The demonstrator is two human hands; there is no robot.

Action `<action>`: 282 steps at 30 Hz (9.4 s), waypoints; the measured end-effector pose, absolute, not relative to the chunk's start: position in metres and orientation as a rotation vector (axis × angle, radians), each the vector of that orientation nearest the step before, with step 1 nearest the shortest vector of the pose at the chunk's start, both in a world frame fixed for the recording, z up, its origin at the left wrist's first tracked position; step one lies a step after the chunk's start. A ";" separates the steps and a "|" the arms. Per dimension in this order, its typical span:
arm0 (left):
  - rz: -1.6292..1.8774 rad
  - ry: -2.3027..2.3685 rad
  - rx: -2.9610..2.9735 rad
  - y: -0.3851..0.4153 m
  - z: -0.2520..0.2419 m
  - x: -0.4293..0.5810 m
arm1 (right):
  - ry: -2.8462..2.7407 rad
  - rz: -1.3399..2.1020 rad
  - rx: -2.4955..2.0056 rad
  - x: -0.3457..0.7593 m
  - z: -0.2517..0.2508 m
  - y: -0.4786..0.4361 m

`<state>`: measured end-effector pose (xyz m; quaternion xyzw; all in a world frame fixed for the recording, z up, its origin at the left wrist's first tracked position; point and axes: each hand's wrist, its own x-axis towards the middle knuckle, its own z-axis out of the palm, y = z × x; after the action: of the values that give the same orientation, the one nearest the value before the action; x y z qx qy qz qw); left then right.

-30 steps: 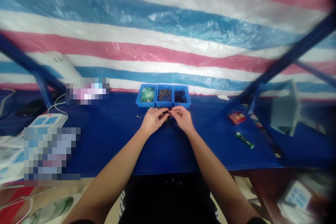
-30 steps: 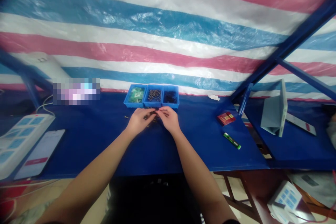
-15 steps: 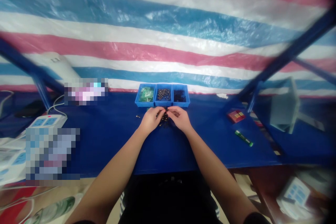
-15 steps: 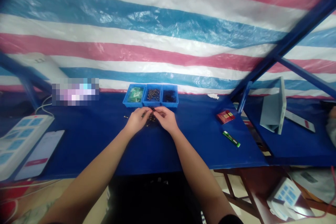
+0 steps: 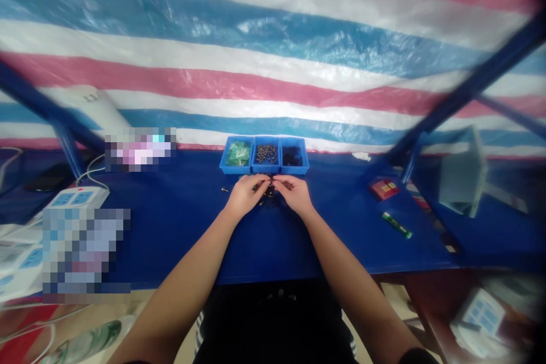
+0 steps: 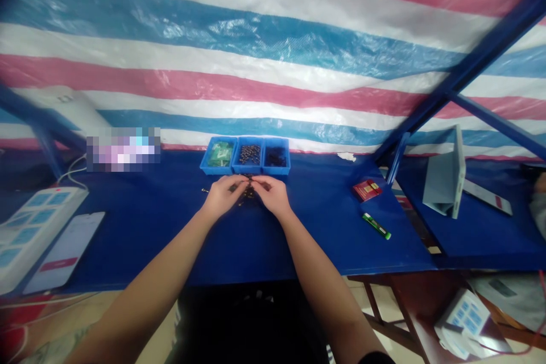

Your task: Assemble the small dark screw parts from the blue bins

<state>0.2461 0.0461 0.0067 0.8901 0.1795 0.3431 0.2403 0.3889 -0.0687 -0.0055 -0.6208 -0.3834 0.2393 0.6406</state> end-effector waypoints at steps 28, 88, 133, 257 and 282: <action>0.888 0.519 2.388 0.047 0.008 0.244 | -0.837 0.547 -1.411 0.385 -0.006 -0.067; 0.837 0.512 2.389 0.047 0.008 0.245 | -0.833 0.587 -1.380 0.384 -0.002 -0.068; 0.860 0.496 2.380 0.046 0.007 0.245 | -0.842 0.550 -1.413 0.385 0.000 -0.070; 0.958 0.290 2.493 0.049 0.005 0.247 | -1.075 0.488 -1.389 0.391 -0.006 -0.067; 0.895 0.389 2.474 0.044 0.016 0.245 | -0.852 0.540 -1.355 0.387 -0.002 -0.068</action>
<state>0.2454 0.0440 0.0157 0.9033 0.1421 0.3269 0.2386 0.3868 -0.0677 -0.0021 -0.5996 -0.3771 0.2391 0.6641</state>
